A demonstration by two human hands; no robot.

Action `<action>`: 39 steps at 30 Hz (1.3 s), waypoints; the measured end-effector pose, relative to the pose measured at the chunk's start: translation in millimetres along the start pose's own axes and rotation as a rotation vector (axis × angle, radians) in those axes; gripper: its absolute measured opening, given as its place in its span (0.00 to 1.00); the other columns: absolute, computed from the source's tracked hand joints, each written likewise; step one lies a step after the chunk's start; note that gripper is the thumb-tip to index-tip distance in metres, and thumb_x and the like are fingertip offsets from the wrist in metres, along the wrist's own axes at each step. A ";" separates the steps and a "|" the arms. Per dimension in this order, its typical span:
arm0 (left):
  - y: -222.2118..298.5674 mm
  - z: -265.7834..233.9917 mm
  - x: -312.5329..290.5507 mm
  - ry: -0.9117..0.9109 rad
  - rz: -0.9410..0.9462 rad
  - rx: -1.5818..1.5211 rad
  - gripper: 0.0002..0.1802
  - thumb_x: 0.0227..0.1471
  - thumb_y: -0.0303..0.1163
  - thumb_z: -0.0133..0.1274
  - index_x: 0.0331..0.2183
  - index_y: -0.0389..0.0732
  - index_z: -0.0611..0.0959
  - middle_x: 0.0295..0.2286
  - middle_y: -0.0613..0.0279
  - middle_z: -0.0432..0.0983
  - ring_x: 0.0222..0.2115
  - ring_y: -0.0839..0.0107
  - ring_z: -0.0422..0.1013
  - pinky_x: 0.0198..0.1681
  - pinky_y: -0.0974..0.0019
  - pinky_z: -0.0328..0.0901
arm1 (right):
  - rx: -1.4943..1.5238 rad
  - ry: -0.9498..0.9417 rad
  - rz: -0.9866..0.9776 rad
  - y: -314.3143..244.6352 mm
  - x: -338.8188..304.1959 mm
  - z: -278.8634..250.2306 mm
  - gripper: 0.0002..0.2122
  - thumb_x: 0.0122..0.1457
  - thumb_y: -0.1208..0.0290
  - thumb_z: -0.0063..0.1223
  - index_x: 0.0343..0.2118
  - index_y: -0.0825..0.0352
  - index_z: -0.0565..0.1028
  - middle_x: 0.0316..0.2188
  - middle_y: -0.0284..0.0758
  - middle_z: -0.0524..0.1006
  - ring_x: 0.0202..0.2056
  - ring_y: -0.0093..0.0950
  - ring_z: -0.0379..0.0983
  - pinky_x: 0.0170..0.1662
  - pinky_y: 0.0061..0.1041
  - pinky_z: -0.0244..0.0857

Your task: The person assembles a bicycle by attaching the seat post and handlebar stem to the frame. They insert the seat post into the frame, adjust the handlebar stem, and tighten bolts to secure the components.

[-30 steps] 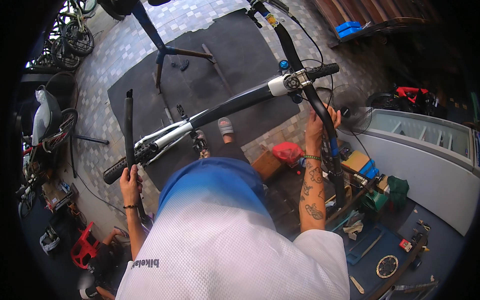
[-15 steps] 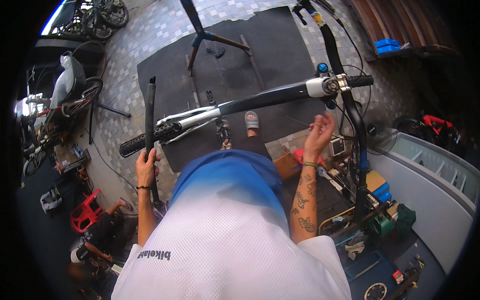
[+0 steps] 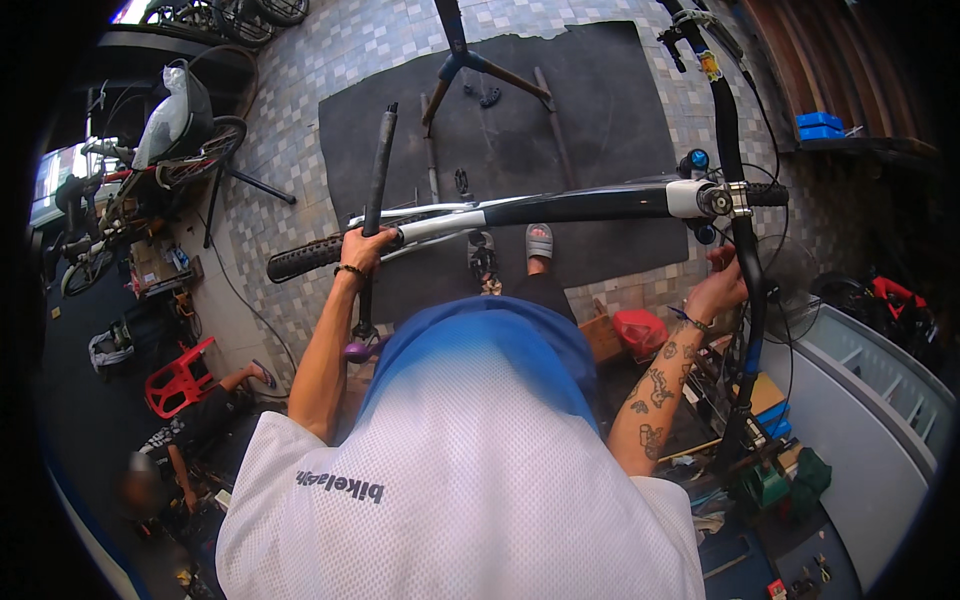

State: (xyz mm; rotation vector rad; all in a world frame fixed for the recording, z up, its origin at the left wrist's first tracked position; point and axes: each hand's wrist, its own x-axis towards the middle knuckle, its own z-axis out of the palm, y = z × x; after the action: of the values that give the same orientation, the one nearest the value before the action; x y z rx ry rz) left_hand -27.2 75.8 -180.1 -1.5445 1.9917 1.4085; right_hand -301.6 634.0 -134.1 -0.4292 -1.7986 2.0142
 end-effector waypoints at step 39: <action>-11.2 14.6 -19.6 0.137 0.386 0.177 0.25 0.45 0.35 0.74 0.46 0.40 0.88 0.35 0.55 0.88 0.39 0.60 0.84 0.48 0.59 0.74 | -0.207 0.130 -0.150 -8.6 -23.1 37.3 0.21 0.81 0.56 0.38 0.46 0.72 0.75 0.24 0.37 0.78 0.19 0.26 0.78 0.23 0.26 0.74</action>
State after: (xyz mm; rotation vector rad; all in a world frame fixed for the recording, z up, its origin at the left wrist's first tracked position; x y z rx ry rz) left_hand -14.7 99.7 -179.8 -1.2580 2.5263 1.2326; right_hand -298.6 591.2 -121.9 -0.4598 -1.9043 1.6693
